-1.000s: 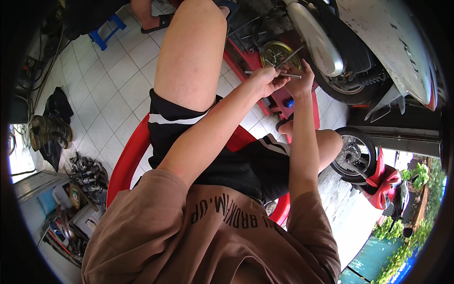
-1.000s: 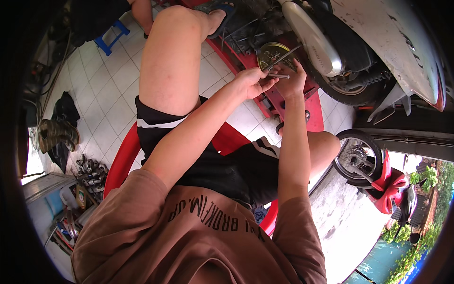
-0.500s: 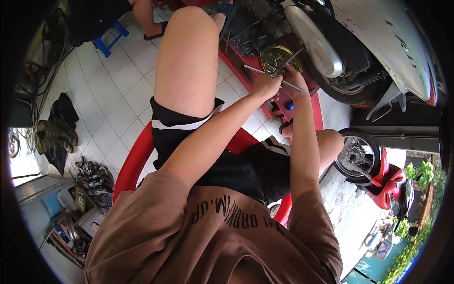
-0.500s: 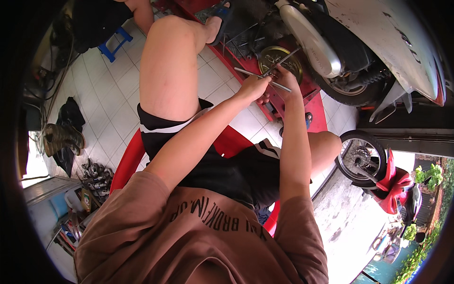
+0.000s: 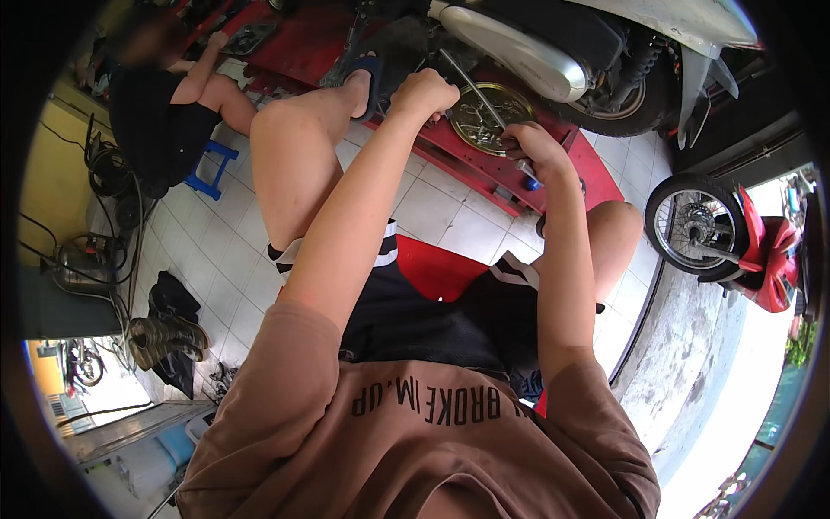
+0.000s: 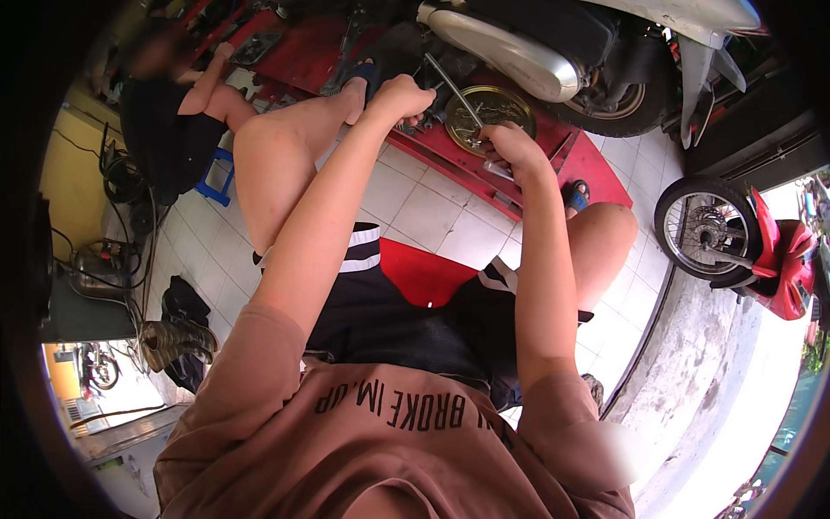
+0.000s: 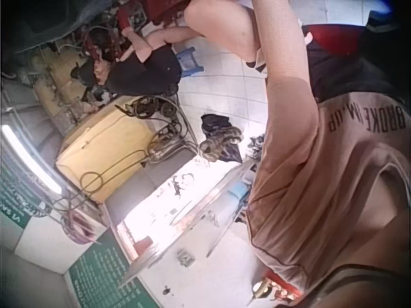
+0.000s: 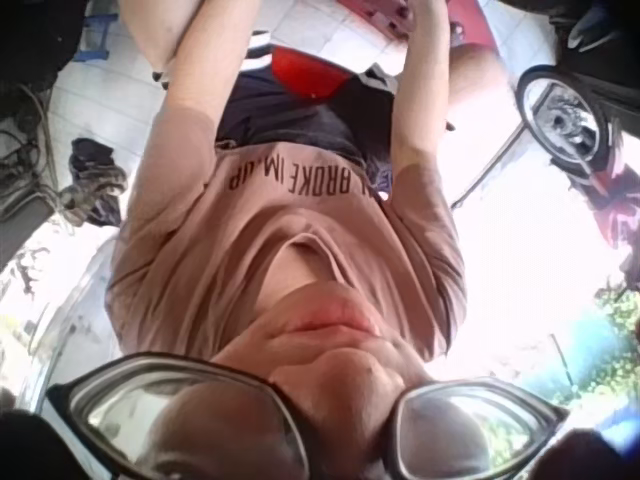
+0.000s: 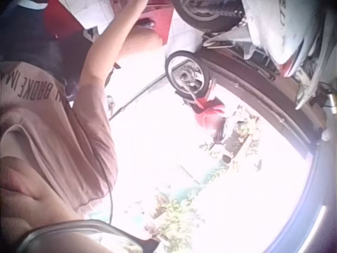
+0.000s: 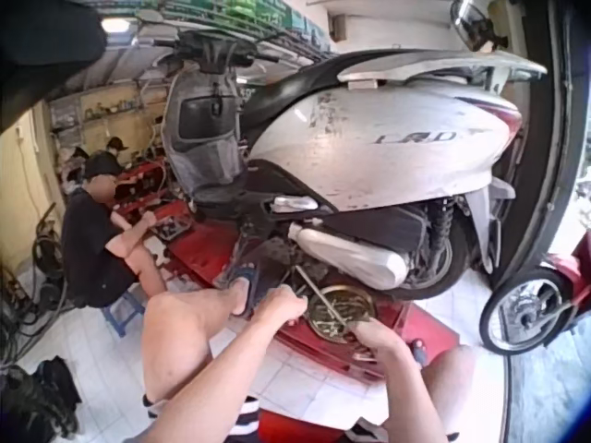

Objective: The person sits on a stool in a workshop and uses a screwdriver to remove screws from the side panel of a white motorcycle. They place the removed screws into a metal tray and continue to work on the panel using a wrench.

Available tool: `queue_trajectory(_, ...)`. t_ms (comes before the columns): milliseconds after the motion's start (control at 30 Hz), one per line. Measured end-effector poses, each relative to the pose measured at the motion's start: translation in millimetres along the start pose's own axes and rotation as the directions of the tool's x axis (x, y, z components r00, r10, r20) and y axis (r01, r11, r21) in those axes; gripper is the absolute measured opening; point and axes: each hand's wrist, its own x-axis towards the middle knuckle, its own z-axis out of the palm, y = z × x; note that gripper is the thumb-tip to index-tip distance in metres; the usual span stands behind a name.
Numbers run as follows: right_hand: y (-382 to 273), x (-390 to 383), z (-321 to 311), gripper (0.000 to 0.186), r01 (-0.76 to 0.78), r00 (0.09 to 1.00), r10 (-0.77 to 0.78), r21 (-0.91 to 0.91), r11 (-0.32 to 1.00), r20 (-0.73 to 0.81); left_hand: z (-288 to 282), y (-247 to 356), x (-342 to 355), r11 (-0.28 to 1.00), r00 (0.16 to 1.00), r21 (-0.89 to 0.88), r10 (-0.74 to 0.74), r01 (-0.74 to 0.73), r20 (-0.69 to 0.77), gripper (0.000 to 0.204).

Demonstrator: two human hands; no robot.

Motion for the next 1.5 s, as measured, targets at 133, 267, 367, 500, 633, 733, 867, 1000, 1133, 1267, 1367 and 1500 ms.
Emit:
queue_trajectory(133, -14, -40, -13, 0.023, 0.171, 0.98, -0.173, -0.033, 0.985, -0.102, 50, -5, 55, 0.984, 0.997, 0.175, -0.045, 0.033, 0.067, 0.027)
queue_trajectory(267, -16, -57, -10, 0.023, 0.194, 0.966, -0.194, -0.017, 0.981, -0.174, 100, -36, 104, 0.936, 0.983, 0.347, -0.001, -0.063, 0.182, 0.036)
queue_trajectory(367, -12, -56, -6, 0.03, 0.249, 0.944, -0.247, -0.016, 0.968, -0.218, 139, -46, 136, 0.92, 0.982, 0.36, 0.1, -0.153, 0.163, 0.041)
queue_trajectory(500, -15, -60, -2, 0.038, 0.29, 0.917, -0.298, -0.07, 0.954, -0.266, 184, -49, 177, 0.918, 0.958, 0.314, 0.174, -0.242, 0.229, 0.034)
queue_trajectory(633, -15, -58, -2, 0.042, 0.302, 0.919, -0.306, -0.056, 0.952, -0.248, 220, -65, 203, 0.884, 0.885, 0.142, 0.411, -0.446, 0.219, 0.027)
queue_trajectory(733, -9, -50, -6, 0.044, 0.27, 0.927, -0.268, -0.031, 0.962, -0.263, 232, -30, 174, 0.694, 0.816, 0.443, 0.543, -0.568, 0.196, 0.033)
queue_trajectory(867, -2, -46, 2, 0.047, 0.248, 0.949, -0.241, 0.009, 0.969, -0.204, 233, -22, 169, 0.712, 0.889, 0.553, 0.441, -0.432, 0.126, 0.03)
queue_trajectory(1000, -2, -45, 2, 0.047, 0.254, 0.952, -0.238, 0.066, 0.965, -0.191, 223, -14, 162, 0.766, 0.902, 0.482, 0.4, -0.425, 0.16, 0.027)
queue_trajectory(1133, -5, -45, 6, 0.048, 0.244, 0.968, -0.223, 0.218, 0.945, -0.119, 209, -20, 160, 0.804, 0.912, 0.431, 0.377, -0.41, 0.164, 0.034)
queue_trajectory(1267, -6, -44, 14, 0.047, 0.142, 0.989, -0.148, 0.432, 0.89, -0.019, 192, -37, 180, 0.935, 0.966, 0.244, 0.244, -0.258, 0.085, 0.042)
queue_trajectory(1367, -4, -41, 16, 0.048, 0.08, 0.996, -0.093, 0.492, 0.867, 0.001, 149, -22, 166, 0.883, 0.89, 0.121, 0.443, -0.454, 0.105, 0.028)
queue_trajectory(1500, 5, -30, 18, 0.051, 0.049, 0.996, -0.08, 0.529, 0.847, 0.035, 84, -7, 153, 0.725, 0.742, 0.238, 0.67, -0.647, -0.027, 0.031)
